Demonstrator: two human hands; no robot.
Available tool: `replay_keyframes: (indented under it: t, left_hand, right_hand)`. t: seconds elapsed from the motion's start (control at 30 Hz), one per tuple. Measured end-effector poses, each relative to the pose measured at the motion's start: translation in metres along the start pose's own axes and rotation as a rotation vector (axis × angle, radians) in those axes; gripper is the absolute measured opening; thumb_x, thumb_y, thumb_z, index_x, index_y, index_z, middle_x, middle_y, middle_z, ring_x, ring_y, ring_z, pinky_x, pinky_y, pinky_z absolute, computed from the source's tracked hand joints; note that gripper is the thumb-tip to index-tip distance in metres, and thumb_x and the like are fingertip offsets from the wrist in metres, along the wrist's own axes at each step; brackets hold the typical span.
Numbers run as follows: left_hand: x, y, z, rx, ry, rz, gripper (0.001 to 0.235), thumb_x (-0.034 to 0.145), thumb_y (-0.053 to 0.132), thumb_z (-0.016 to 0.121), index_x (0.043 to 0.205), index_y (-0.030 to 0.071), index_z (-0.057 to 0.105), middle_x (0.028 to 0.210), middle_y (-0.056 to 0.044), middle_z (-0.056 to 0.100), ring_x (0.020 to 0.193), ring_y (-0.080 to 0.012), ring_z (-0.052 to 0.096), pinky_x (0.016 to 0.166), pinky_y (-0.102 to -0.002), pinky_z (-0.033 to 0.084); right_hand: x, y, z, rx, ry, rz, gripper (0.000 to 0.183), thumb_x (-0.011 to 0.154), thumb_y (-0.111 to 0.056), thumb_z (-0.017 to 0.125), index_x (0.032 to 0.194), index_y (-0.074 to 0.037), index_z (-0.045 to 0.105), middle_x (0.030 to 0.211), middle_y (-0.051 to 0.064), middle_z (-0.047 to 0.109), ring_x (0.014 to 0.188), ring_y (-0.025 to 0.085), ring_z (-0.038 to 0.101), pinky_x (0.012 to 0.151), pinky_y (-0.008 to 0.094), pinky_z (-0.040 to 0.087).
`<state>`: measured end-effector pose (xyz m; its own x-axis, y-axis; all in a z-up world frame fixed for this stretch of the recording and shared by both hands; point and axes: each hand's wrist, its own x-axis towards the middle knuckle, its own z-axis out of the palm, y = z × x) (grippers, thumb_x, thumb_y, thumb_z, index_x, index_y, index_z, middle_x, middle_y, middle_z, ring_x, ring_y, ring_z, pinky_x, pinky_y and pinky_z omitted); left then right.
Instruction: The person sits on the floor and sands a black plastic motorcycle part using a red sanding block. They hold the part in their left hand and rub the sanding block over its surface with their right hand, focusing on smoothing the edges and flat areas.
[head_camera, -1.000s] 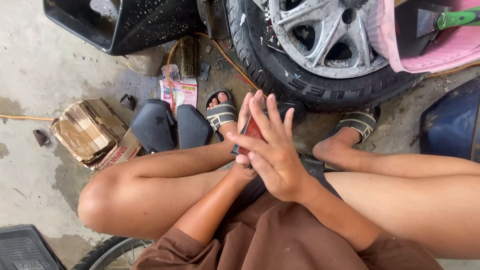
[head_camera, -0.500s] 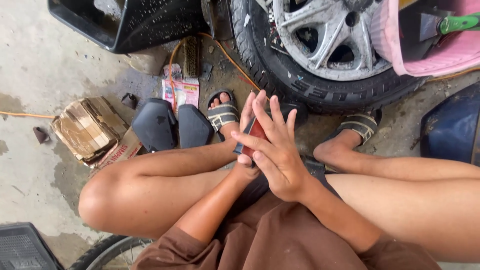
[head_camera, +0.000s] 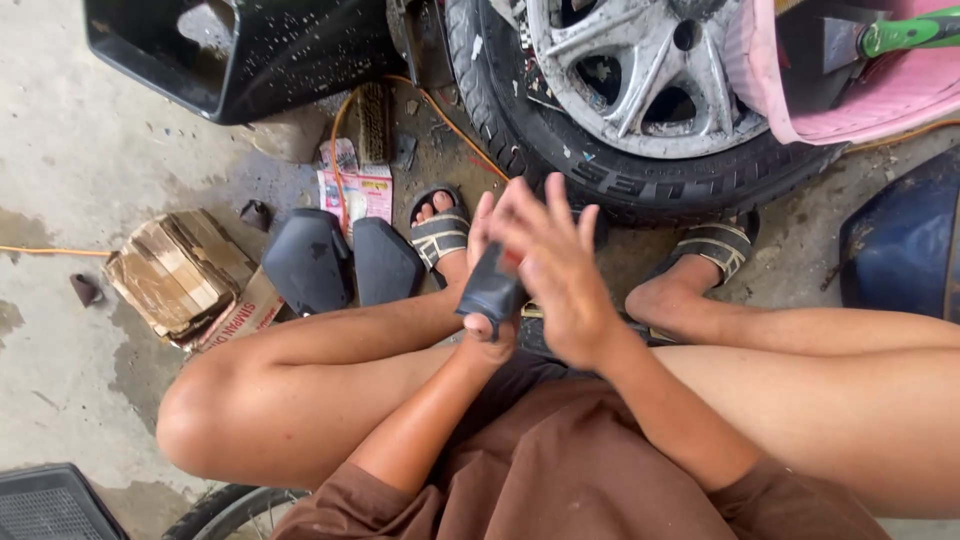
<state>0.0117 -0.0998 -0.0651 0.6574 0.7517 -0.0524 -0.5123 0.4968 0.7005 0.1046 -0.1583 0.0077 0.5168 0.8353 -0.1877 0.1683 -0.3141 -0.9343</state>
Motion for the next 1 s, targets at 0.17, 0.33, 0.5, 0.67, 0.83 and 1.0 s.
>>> replay_keyframes:
  t: [0.17, 0.33, 0.5, 0.67, 0.83, 1.0]
  left_hand:
    - [0.002, 0.008, -0.002, 0.018, -0.044, -0.042, 0.148, 0.063, 0.087, 0.071, 0.165, -0.003, 0.012, 0.165, -0.024, 0.030, 0.151, -0.0285, 0.033, 0.124, -0.043, 0.033]
    - [0.004, 0.009, -0.002, 0.035, -0.070, -0.055, 0.152, 0.058, 0.083, 0.078, 0.165, -0.001, 0.011, 0.166, -0.026, 0.026, 0.154, -0.0317, 0.027, 0.127, -0.047, 0.028]
    - [0.006, 0.014, -0.001, 0.065, -0.111, -0.059, 0.156, 0.053, 0.078, 0.086, 0.165, 0.000, 0.010, 0.167, -0.027, 0.021, 0.157, -0.0349, 0.020, 0.130, -0.051, 0.023]
    - [0.000, -0.013, -0.010, 0.020, -0.183, -0.002, 0.173, 0.039, 0.087, 0.083, 0.163, -0.007, 0.007, 0.168, -0.033, 0.013, 0.159, -0.0385, 0.014, 0.133, -0.053, 0.014]
    - [-0.006, 0.000, 0.000, 0.065, -0.179, 0.005, 0.153, 0.059, 0.087, 0.077, 0.164, -0.003, 0.014, 0.170, -0.027, 0.018, 0.159, -0.0321, 0.017, 0.131, -0.052, 0.018]
    - [-0.013, -0.008, -0.010, 0.056, -0.159, 0.011, 0.152, 0.060, 0.087, 0.076, 0.164, -0.003, 0.014, 0.169, -0.027, 0.018, 0.159, -0.0329, 0.017, 0.131, -0.052, 0.018]
  right_hand:
    - [0.010, 0.036, -0.004, -0.013, 0.004, -0.080, 0.053, 0.110, -0.030, 0.023, 0.150, -0.015, 0.055, 0.170, 0.009, 0.026, 0.158, 0.039, 0.000, 0.114, 0.071, -0.016]
    - [-0.006, 0.004, 0.008, -0.259, -0.042, -0.214, 0.056, 0.106, -0.044, 0.028, 0.146, -0.017, 0.057, 0.166, 0.016, 0.031, 0.155, 0.050, 0.005, 0.111, 0.078, -0.010]
    - [0.009, 0.023, -0.003, 0.024, 0.021, -0.053, 0.048, 0.112, -0.027, 0.028, 0.152, -0.017, 0.053, 0.169, 0.007, 0.028, 0.159, 0.036, 0.005, 0.117, 0.066, -0.016]
    - [0.001, 0.032, -0.009, 0.207, 0.076, 0.057, 0.057, 0.109, -0.037, 0.023, 0.151, -0.013, 0.055, 0.167, 0.009, 0.034, 0.158, 0.031, 0.017, 0.126, 0.055, -0.005]
    - [-0.002, 0.015, -0.013, 0.229, 0.040, -0.013, 0.087, 0.089, -0.071, 0.050, 0.155, -0.014, 0.048, 0.167, 0.013, 0.032, 0.158, 0.038, 0.015, 0.120, 0.065, -0.012]
    - [-0.003, 0.002, -0.015, 0.229, 0.030, -0.025, 0.095, 0.079, -0.061, 0.071, 0.155, -0.011, 0.047, 0.167, 0.016, 0.031, 0.158, 0.040, 0.013, 0.120, 0.065, -0.013]
